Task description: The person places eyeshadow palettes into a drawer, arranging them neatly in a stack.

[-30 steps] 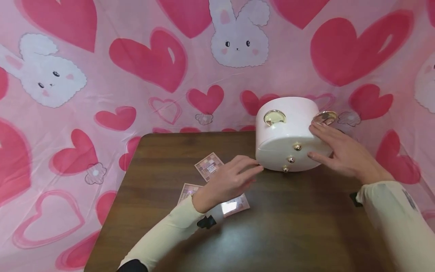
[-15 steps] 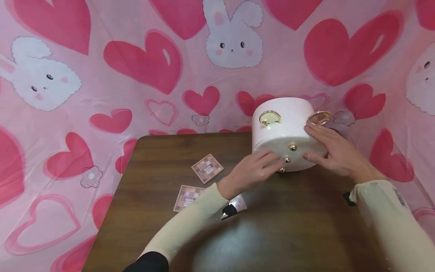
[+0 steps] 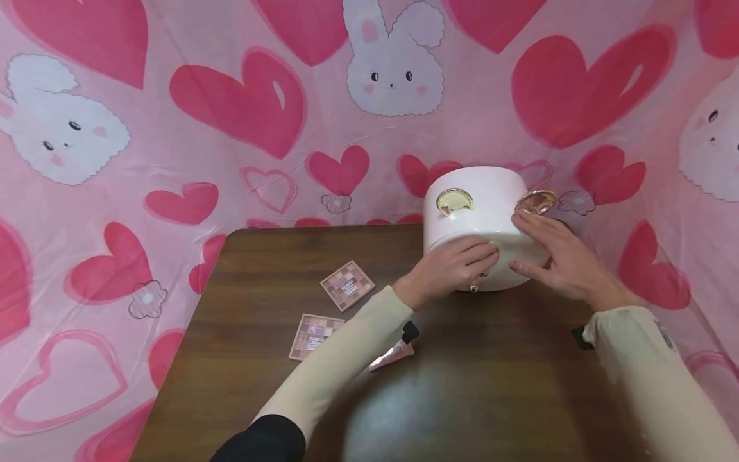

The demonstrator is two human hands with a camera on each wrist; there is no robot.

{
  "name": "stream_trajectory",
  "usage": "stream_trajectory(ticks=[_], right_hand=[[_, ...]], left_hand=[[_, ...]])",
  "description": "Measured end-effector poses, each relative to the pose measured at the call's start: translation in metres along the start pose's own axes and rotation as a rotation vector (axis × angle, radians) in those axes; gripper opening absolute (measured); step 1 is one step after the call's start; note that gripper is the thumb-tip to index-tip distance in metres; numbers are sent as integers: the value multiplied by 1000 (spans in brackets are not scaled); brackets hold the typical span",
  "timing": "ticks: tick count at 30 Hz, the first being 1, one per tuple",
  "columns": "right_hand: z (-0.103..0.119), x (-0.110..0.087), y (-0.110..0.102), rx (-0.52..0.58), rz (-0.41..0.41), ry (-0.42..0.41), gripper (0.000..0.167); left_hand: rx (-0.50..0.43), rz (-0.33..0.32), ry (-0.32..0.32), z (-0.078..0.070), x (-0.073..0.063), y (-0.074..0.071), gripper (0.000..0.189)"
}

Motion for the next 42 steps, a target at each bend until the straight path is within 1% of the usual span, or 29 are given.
stream_trajectory(ticks=[4, 11, 14, 18, 22, 25, 27, 30, 32, 37, 42], right_hand=[[0, -1, 1, -2, 0, 6, 87], [1, -1, -1, -3, -1, -5, 88], [1, -1, 0, 6, 4, -2, 88], [1, -2, -1, 42, -4, -15, 82], [1, -2, -3, 77, -22, -47, 78], [2, -3, -4, 86, -33, -59, 76], [2, -2, -6, 93, -40, -67, 74], [2, -1, -7, 102, -37, -85, 71], [2, 1, -7, 122, -25, -93, 68], [2, 6, -8, 169, 24, -100, 63], [1, 7, -13, 183, 37, -108, 61]], left_hand=[[48, 17, 35, 0, 1, 12, 47], [124, 58, 134, -7, 4, 26, 50], [170, 59, 151, -10, 8, 30, 49], [206, 65, 158, -11, 14, 33, 47], [197, 110, 164, -11, 18, 34, 40], [171, 115, 159, -12, 21, 34, 38], [155, 94, 154, -12, 23, 34, 43], [125, 41, 137, -14, 24, 33, 52], [111, 11, 131, -15, 23, 31, 54], [88, -2, 134, -21, 20, 24, 53], [74, -5, 148, -29, 22, 18, 52]])
Point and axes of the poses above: each hand's wrist, its own x-axis towards the middle knuckle, its own y-axis out of the palm, z = x × y, the point moved 3 cm from there along x, towards the middle knuckle, and after that the axes turned 12 degrees about -z, right-handed, at the moved point
